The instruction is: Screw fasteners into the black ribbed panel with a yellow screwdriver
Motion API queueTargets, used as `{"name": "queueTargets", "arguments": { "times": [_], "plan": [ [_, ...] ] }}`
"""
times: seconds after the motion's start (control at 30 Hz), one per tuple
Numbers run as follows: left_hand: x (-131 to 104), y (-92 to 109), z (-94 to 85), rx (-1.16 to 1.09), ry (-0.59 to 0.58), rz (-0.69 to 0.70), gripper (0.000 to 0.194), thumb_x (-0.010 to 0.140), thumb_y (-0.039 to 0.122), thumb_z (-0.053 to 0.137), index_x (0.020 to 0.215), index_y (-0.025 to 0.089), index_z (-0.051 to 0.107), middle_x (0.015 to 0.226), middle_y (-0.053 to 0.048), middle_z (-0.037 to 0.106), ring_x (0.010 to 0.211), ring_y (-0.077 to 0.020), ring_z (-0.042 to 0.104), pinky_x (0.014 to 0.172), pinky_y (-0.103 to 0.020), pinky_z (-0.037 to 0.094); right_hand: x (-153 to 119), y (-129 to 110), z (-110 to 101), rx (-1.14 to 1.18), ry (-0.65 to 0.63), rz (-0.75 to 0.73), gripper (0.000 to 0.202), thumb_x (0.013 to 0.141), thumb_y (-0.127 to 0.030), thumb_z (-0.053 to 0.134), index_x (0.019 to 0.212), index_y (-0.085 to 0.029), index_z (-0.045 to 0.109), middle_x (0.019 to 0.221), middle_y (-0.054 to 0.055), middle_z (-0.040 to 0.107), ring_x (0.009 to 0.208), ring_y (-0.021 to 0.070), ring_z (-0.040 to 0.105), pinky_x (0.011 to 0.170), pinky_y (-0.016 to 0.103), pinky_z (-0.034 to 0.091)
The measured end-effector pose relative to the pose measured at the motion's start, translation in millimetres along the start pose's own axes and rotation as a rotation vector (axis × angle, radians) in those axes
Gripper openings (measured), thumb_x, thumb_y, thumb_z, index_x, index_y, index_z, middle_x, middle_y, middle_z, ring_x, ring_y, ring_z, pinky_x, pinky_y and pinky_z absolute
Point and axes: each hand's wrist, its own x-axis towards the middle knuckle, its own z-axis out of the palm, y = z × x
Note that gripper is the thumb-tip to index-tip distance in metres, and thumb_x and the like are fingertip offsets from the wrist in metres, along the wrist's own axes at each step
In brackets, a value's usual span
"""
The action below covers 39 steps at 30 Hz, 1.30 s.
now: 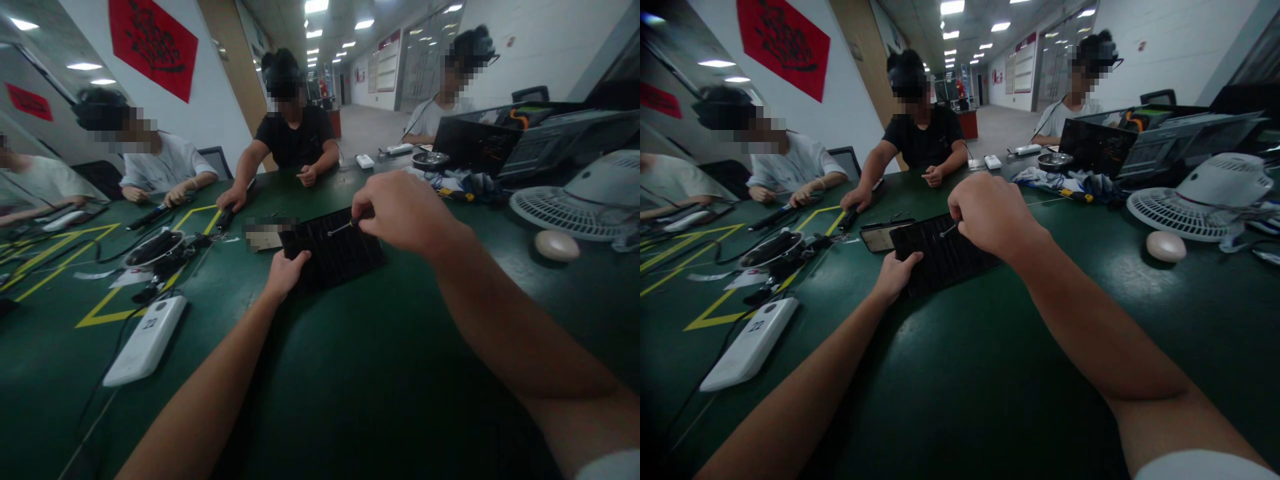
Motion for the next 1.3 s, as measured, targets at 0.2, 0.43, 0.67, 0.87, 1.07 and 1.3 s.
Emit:
{"name": "queueTargets", "arguments": {
  "times": [0.2,0.43,0.67,0.87,1.07,1.3],
  "plan": [
    [-1.2,2.3,0.3,-0.017,0.006,-0.024,0.045,0.063,0.049,0.091,0.092,0.017,0.077,0.092,-0.009,0.082,0.088,-0.0309,0.079,0.088,-0.045,0.064,-0.1,-0.4,2.8,0.013,0.012,0.029,0.022,0.089,-0.019,0.071,0.101,-0.024,0.089,0.105,0.01,0.082,0.095,0.0278,0.073,0.081,0.039,0.048],
    [-4.7,7.5,0.0,-0.016,0.027,-0.051,0.042,0.064,0.043,0.091,0.095,0.018,0.078,0.095,-0.008,0.083,0.093,-0.0317,0.081,0.09,-0.045,0.065,0.8,-2.9,1.0,0.028,-0.01,0.059,0.02,0.095,-0.022,0.068,0.1,-0.024,0.088,0.105,0.01,0.083,0.097,0.0281,0.072,0.08,0.039,0.049],
    [-5.1,6.6,0.6,-0.028,0.024,-0.052,0.041,0.064,0.043,0.092,0.092,0.017,0.078,0.093,-0.01,0.083,0.091,-0.0322,0.08,0.088,-0.046,0.066,2.1,5.5,4.3,0.047,-0.026,0.022,0.018,0.089,-0.017,0.075,0.101,-0.021,0.087,0.105,0.009,0.081,0.1,0.0273,0.072,0.087,0.038,0.05],
    [-4.5,7.0,0.5,-0.016,-0.018,-0.022,0.038,0.066,0.044,0.09,0.09,0.017,0.078,0.093,-0.009,0.083,0.092,-0.0325,0.08,0.088,-0.046,0.066,0.2,9.0,4.6,0.019,-0.027,-0.005,0.026,0.087,-0.013,0.07,0.105,-0.023,0.086,0.113,0.01,0.078,0.104,0.0283,0.07,0.089,0.039,0.05],
    [-4.5,4.2,1.2,0.001,-0.01,-0.022,0.035,0.068,0.043,0.089,0.089,0.017,0.078,0.092,-0.009,0.082,0.095,-0.0329,0.078,0.089,-0.046,0.065,1.0,9.1,4.0,-0.005,-0.031,0.012,0.025,0.086,-0.015,0.07,0.103,-0.022,0.087,0.108,0.011,0.08,0.102,0.0309,0.071,0.085,0.041,0.05],
    [-3.4,1.5,0.0,-0.017,-0.036,-0.014,0.036,0.069,0.044,0.089,0.091,0.017,0.079,0.097,-0.011,0.083,0.094,-0.0332,0.079,0.087,-0.045,0.065,1.5,12.1,6.1,0.006,-0.009,0.013,0.022,0.087,-0.021,0.072,0.102,-0.021,0.088,0.105,0.011,0.083,0.101,0.0307,0.072,0.087,0.041,0.051]
  ]
}}
